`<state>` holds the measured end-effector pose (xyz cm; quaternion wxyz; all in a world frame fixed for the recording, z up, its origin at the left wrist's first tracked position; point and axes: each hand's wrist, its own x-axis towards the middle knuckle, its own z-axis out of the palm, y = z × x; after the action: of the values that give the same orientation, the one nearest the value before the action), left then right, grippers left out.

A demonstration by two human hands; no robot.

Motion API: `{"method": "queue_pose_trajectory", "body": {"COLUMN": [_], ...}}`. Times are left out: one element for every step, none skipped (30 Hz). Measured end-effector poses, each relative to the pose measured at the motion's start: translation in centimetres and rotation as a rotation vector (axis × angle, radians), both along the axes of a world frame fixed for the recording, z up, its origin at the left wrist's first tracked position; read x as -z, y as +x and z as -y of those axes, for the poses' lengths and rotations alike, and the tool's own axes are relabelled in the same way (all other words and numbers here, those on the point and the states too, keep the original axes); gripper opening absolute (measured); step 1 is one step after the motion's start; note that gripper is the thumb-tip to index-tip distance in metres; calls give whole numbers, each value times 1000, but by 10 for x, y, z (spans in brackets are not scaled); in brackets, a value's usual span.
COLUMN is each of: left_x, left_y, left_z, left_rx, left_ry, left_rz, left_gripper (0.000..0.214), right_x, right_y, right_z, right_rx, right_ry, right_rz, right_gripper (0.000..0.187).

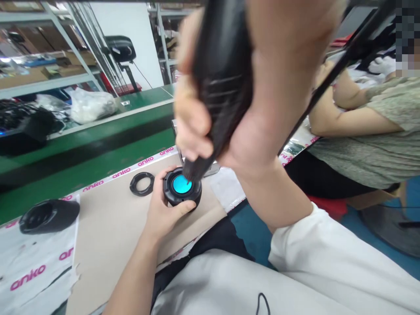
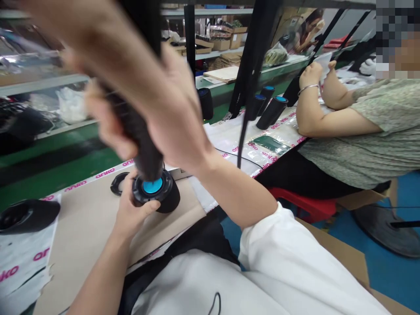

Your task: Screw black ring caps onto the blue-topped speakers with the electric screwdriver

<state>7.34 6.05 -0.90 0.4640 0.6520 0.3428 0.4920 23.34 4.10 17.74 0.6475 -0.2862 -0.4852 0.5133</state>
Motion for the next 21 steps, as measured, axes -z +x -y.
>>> {"method": "queue_pose_trajectory", "body": {"left_x": [1,2,2,3,3,3,3,4,4,4,5,5,5,6,6,6,5,5,4,4,3], "left_y": [1,1,1,0,0,-1,-1,-2,-2,-2,-3,-3,-3,-3,-3,-3,-3,-3,-3,-2,-2], "left_z": [0,0,1,1,1,0,0,0,0,0,0,0,0,0,0,0,0,0,0,0,1], "left_rx": [1,9,18,23,27,29,29,28,26,23,21,21,22,25,27,27,26,27,27,27,27], "left_ry": [2,-2,-11,-21,-25,-23,-13,0,15,30,43,50,53,52,47,43,40,44,53,65,79], "left_rz": [15,23,27,31,33,35,37,38,40,43,48,53,56,59,61,61,60,57,54,48,41], "left_gripper": [98,101,103,105,107,109,110,110,110,109,108,106,105,105,105,105,105,105,104,102,99], "right_x": [7,16,26,38,50,61,71,79,85,89,92,93,93,92,91,90,90,90,90,91,92], "right_y": [12,22,29,35,39,42,44,46,46,47,47,47,46,45,44,43,42,41,41,41,41], "right_z": [-4,-11,-20,-31,-41,-50,-58,-63,-67,-69,-70,-70,-69,-68,-67,-66,-66,-65,-65,-65,-64], "right_rx": [17,67,211,329,420,462,469,463,448,444,448,457,461,460,459,464,462,459,457,452,447], "right_ry": [80,182,254,257,249,231,208,195,187,182,179,178,177,177,179,183,185,183,177,165,147], "right_rz": [2,27,10,24,32,46,60,59,52,36,20,9,12,24,38,48,60,72,81,91,98], "right_gripper": [49,53,52,52,55,56,58,59,58,57,56,56,58,60,62,64,65,66,66,67,67]}}
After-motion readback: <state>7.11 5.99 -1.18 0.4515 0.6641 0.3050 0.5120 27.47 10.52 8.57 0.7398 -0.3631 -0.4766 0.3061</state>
